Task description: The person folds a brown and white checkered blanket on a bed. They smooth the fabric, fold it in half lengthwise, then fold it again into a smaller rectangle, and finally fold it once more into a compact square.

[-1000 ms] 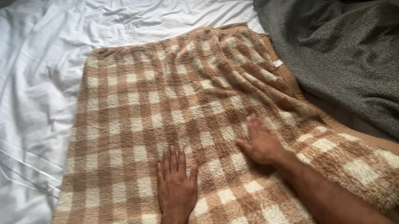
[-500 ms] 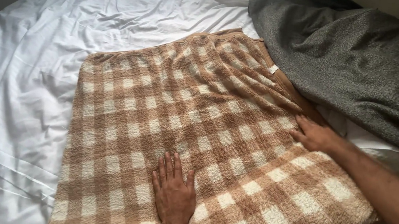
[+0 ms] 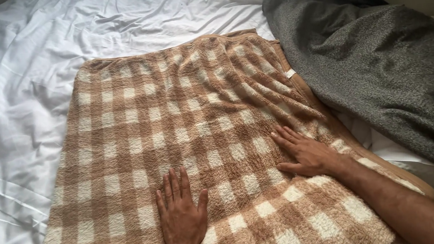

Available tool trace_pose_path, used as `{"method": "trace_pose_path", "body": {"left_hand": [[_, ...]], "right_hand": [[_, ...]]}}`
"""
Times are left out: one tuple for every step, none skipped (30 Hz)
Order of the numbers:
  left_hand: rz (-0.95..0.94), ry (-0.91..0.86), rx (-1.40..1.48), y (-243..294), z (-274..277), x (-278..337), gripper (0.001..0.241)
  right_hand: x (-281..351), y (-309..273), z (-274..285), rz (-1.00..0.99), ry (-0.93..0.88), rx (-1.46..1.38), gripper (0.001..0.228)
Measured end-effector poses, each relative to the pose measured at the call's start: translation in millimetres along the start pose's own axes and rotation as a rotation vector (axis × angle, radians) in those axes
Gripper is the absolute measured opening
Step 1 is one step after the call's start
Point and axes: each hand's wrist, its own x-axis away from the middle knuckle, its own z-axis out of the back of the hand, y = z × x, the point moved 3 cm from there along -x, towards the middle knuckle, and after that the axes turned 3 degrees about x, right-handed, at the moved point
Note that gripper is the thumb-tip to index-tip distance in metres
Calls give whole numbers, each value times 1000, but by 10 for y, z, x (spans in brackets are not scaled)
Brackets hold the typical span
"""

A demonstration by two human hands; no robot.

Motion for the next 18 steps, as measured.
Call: {"method": "trace_pose_path", "body": {"left_hand": [[-2,-1,1,22,22,0,85],[-66,86,6,60,73,3,85],[-129,173,11,94,125,8,85],[-132,173,11,83,97,10,85],[-166,163,-25,79,67,14,84],[-201,153,-61,74,39,22,82],[-204,156,-59,62,-19,17,82],[-202,170,-86,46,-72,15,81],[-197,185,-113,28,-125,23,79],[-196,188,-109,35,-143,21,79],[-174,214,-103,11,-136,24,79],[-152,240,-98,-22,-125,34,78],[-140,245,-103,-13,-120,46,78],[-117,252,-126,-11,-112,60,77],[-93,259,-152,-17,-92,70,77],[-80,265,-161,-20,-84,78,77],[-61,309,-162,-28,-64,90,77],[-42,353,-163,-36,-45,103,76]], "right_hand": [[-47,100,-87,-3,0,-1,110],[-93,211,-179,-50,-15,-61,116],[-139,318,-271,-97,-30,-123,122],[-131,324,-263,-99,-29,-124,122],[-120,344,-265,-168,-77,-128,122],[-103,360,-266,-236,-125,-133,122],[-106,399,-298,-240,-122,-132,122],[-103,445,-334,-283,-132,-132,121],[-102,484,-364,-325,-142,-130,120],[-74,542,-405,-327,-140,-125,120],[-83,582,-434,-348,-133,-120,120],[-90,612,-464,-369,-125,-115,121],[-107,672,-516,-356,-122,-109,121],[-119,742,-569,-398,-120,-116,123],[-147,804,-618,-437,-116,-124,126],[-137,820,-627,-421,-112,-119,126],[-120,850,-639,-467,-127,-108,127],[-103,881,-651,-512,-140,-97,127]]}}
